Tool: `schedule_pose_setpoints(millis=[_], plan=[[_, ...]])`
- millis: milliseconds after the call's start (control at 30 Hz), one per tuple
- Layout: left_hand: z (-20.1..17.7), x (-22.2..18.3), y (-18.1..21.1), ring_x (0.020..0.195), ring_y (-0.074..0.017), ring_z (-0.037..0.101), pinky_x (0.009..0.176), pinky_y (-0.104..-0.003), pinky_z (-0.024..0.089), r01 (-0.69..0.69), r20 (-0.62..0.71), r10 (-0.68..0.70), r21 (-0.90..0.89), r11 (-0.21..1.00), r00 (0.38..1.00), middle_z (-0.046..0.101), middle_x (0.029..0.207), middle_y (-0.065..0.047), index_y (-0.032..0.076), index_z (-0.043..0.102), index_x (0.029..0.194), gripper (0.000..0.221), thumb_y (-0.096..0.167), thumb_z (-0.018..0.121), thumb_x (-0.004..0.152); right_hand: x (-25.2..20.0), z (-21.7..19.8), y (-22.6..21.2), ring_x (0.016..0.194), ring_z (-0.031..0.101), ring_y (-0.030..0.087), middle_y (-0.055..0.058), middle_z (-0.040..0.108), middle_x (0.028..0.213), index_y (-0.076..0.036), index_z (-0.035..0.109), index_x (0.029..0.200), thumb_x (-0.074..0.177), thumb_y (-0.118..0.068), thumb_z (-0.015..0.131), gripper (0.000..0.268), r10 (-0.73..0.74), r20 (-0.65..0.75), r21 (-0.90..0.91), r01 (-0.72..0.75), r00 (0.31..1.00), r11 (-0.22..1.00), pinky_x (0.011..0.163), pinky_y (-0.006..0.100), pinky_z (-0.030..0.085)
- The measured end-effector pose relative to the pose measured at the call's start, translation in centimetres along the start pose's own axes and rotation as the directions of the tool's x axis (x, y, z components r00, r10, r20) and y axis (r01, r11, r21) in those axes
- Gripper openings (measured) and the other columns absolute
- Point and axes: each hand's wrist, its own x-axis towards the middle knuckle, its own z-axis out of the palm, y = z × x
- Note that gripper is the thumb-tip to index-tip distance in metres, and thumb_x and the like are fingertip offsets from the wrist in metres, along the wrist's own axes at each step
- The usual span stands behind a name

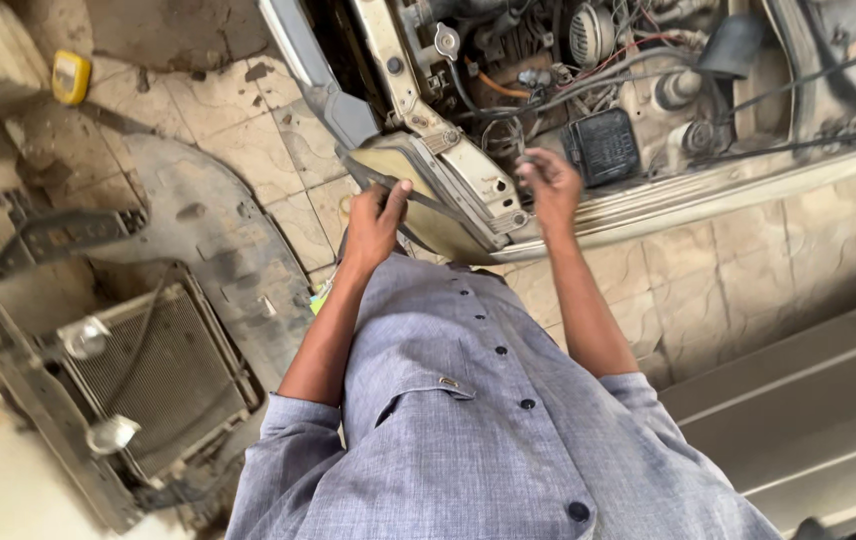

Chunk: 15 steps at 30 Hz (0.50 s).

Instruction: The person uses a ratchet and a long metal rod to work on components near the front headlight and inside the engine bay, then wipes a plastic container with a cloth before placing it back into the engine area.

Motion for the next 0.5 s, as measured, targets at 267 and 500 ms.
schedule_pose_setpoints(millis=[267, 500], plan=[[-6.9, 10.3, -3.4, 0.054, -0.0152, 0.046, 0.052, -0.040, 0.041, -0.074, 0.193, 0.077, -0.024, 0.997, 0.978, 0.053, 0.056, -0.010, -0.003, 0.060, 0.066, 0.056, 0.039, 0.063, 0.102, -1.7, 12.5, 0.9, 0.084, 0.071, 0.015, 0.012, 0.076, 0.096, 0.006, 0.069, 0.118, 0.095, 0.004, 0.072, 0.023, 0.079, -0.148, 0.062, -0.070, 0.986, 0.996, 0.075, 0.027, 0.057], [-13.0, 16.3, -2.3, 0.050, -0.0203, 0.050, 0.053, -0.042, 0.044, -0.173, 0.337, 0.143, 0.061, 0.983, 0.931, 0.056, 0.055, -0.015, -0.003, 0.061, 0.068, 0.054, 0.041, 0.064, 0.099, -0.9, 21.7, -2.8, 0.083, 0.068, 0.012, 0.008, 0.073, 0.094, 0.004, 0.067, 0.116, 0.091, 0.006, 0.074, 0.026, 0.089, -0.235, 0.155, -0.053, 0.968, 0.987, 0.072, 0.025, 0.055]])
